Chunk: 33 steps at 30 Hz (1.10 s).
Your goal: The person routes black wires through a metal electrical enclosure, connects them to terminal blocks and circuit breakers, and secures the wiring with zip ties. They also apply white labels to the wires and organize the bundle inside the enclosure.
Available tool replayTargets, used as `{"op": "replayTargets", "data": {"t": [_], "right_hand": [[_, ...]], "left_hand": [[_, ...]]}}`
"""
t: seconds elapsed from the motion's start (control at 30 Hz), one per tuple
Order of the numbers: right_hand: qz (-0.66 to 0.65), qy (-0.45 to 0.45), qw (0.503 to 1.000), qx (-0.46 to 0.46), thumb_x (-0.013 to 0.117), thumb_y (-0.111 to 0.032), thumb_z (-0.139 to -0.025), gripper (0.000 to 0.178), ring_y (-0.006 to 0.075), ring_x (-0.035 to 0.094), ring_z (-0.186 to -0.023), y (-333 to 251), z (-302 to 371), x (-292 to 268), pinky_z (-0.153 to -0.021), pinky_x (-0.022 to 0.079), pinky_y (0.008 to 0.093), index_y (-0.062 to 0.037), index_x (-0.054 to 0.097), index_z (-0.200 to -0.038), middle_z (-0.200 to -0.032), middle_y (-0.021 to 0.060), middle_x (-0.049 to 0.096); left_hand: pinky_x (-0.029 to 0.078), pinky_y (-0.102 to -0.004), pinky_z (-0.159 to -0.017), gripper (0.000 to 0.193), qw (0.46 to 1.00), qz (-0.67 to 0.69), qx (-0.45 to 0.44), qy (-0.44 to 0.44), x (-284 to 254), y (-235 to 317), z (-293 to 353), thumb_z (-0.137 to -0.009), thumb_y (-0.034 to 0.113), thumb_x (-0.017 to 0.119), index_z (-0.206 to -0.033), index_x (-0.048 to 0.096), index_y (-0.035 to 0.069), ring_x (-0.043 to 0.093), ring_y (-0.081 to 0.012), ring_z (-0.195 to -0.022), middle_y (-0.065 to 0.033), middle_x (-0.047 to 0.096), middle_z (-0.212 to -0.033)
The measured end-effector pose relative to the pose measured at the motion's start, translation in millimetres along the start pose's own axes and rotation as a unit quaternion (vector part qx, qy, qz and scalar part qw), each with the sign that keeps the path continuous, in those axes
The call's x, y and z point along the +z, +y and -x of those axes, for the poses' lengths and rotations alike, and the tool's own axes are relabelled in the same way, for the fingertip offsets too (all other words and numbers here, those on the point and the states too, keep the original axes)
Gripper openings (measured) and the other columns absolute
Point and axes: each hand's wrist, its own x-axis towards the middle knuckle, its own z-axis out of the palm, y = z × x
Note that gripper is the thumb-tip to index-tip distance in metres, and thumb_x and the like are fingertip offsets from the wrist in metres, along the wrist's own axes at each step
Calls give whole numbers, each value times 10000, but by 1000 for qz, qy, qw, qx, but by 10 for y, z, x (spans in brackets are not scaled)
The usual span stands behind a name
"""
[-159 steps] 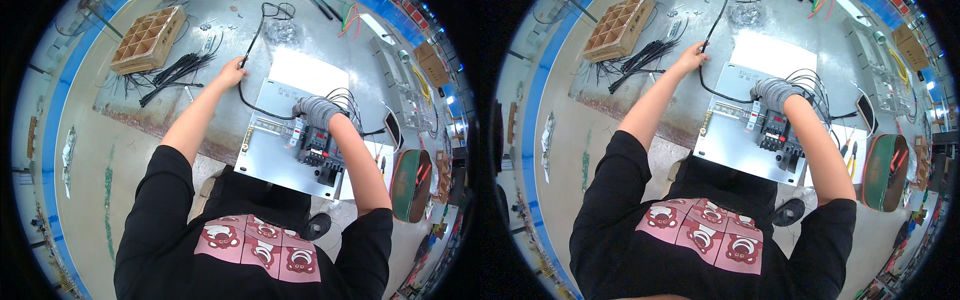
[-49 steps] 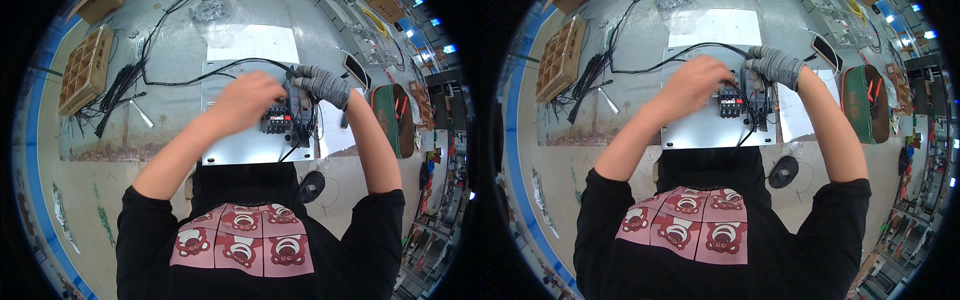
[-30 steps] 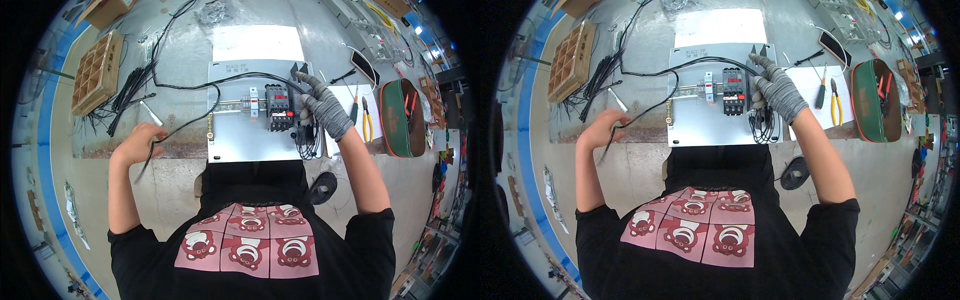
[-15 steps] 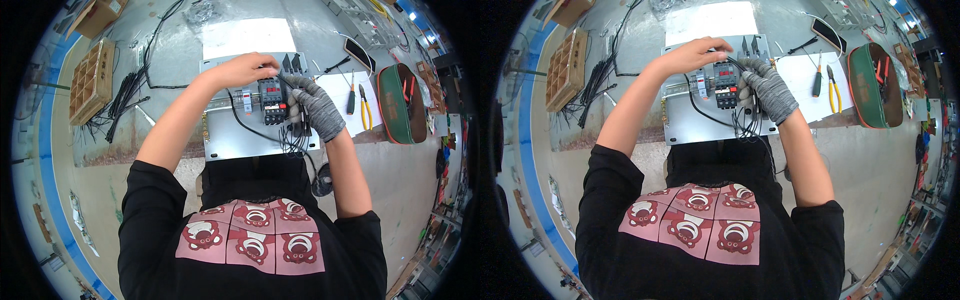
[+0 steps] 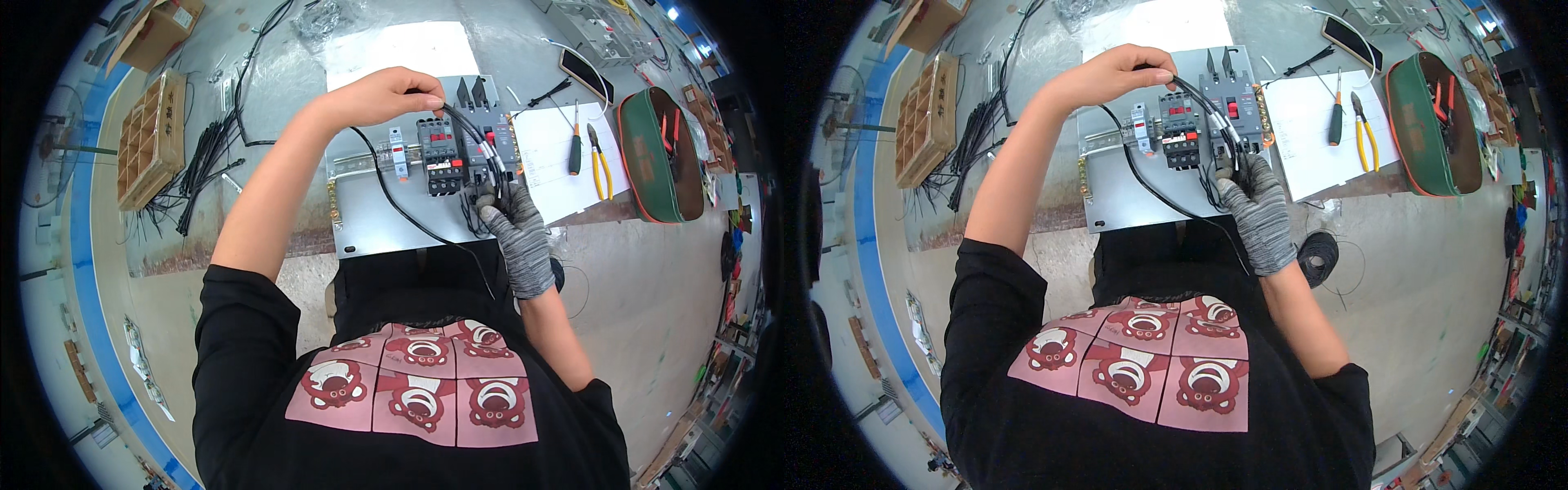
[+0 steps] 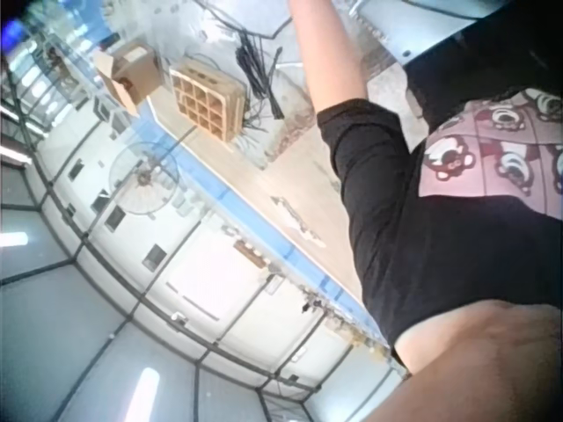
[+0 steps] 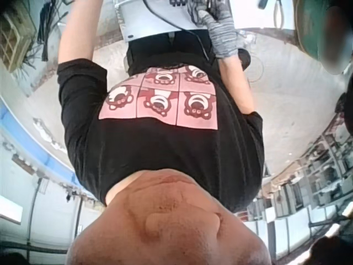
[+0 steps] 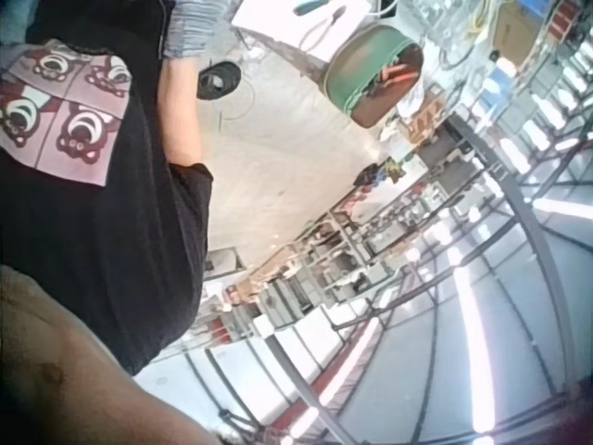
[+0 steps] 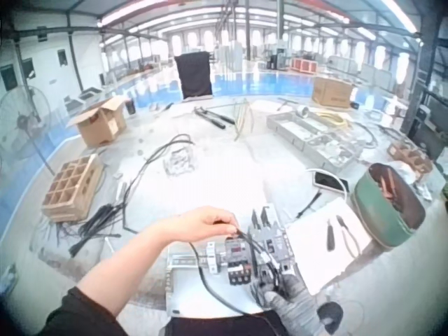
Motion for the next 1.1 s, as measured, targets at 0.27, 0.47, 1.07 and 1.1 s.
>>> {"op": "replayTargets", "data": {"t": [0.27,0.47,1.07,1.1], "right_hand": [[-194,42,975,100,524,-125,-973,184,91,573,-724,67,243,219,-648,535,276,-55,546,-1142,-828,3,569],[-329,-7,919,216,506,-170,-980,236,126,594,-670,227,302,334,-584,551,287,-59,538,-1186,-772,3,546],[-206,-73,963,160,453,-133,-982,511,146,590,-577,-35,319,171,-471,504,257,-53,237,-1438,-747,52,534],[-222,-76,959,156,452,-132,-981,509,147,590,-576,10,302,162,-467,500,255,-51,239,-1437,-748,52,535]], "left_hand": [[432,-265,-746,140,999,-48,-13,3,6,-98,-128,-946,178,565,-989,603,51,498,-97,-773,6,575,-808],[440,-311,-755,92,997,-68,-21,-42,120,-242,-303,-910,152,607,-904,618,61,506,-126,-766,-1,581,-778],[449,-267,-711,136,990,30,-82,-113,-59,-537,-529,-891,149,605,-983,654,62,495,-91,-769,20,612,-867],[448,-266,-709,134,991,41,-78,-101,-67,-572,-515,-886,147,606,-978,652,62,492,-88,-773,24,608,-869]]}}
